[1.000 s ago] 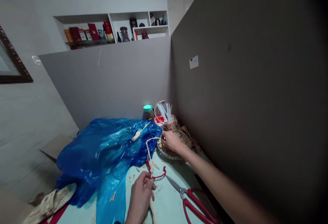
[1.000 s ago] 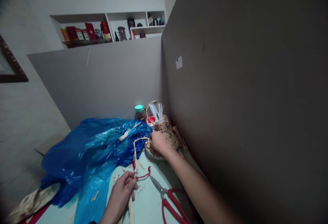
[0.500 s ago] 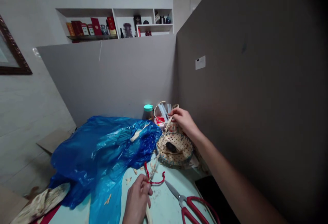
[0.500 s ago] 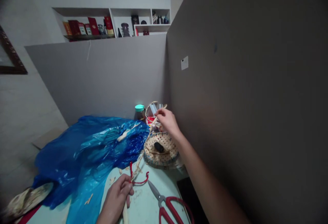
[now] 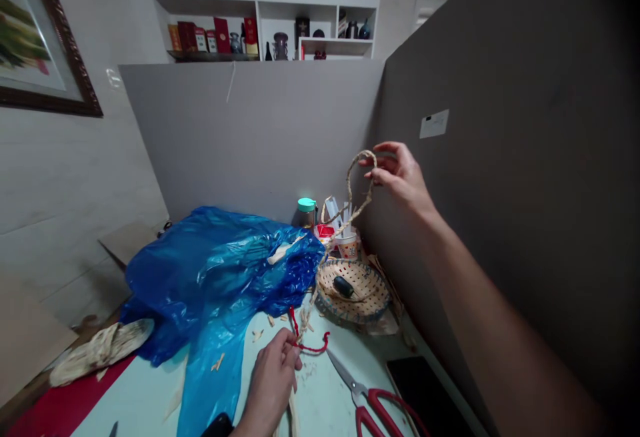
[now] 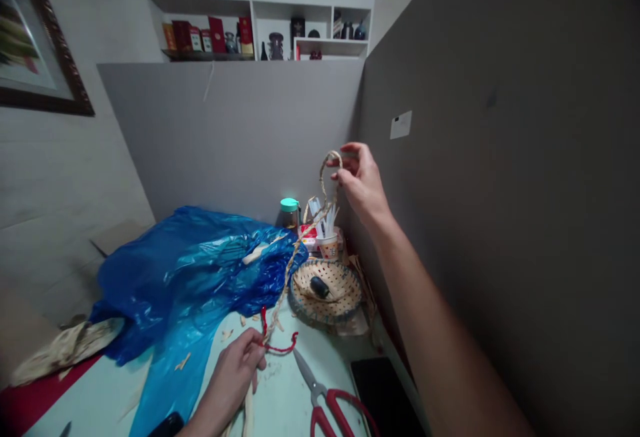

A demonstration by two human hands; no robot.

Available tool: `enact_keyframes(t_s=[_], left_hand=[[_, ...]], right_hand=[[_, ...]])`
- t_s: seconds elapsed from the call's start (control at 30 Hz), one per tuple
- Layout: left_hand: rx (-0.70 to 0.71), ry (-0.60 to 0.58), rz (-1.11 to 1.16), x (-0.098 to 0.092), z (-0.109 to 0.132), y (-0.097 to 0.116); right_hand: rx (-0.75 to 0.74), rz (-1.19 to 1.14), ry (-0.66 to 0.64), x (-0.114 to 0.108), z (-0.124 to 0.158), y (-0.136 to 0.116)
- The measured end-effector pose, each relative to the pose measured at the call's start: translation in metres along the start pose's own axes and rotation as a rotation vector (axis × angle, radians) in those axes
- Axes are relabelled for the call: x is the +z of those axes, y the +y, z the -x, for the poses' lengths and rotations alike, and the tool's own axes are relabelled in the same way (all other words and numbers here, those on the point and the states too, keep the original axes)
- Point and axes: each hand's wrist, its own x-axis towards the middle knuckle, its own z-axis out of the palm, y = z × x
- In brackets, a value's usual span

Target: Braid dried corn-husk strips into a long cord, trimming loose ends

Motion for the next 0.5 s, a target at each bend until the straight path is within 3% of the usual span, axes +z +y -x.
enact_keyframes(t_s=[0.17, 0.3, 0.37, 0.47, 0.5], left_hand=[[0.006, 0.013, -0.041, 0.0, -0.001, 0.0], [-0.007, 0.022, -0.079, -0.002, 0.003, 0.006], [0.006, 0.027, -0.12, -0.004, 0.008, 0.013], [0.031, 0.045, -0.234, -0.006, 0.017, 0.027], [0.033, 0.038, -0.275, -0.007, 0.021, 0.032]], right_hand=[[0.112, -0.042, 0.037, 0.006, 0.018, 0.011], [0.007, 0.026, 0.006, -0.005, 0.016, 0.006], [-0.012, 0.264, 0.009, -0.013, 0.016, 0.011], [0.067, 0.957, -0.051, -0.023, 0.027, 0.035], [0.102, 1.045, -0.079, -0.025, 0.034, 0.045]])
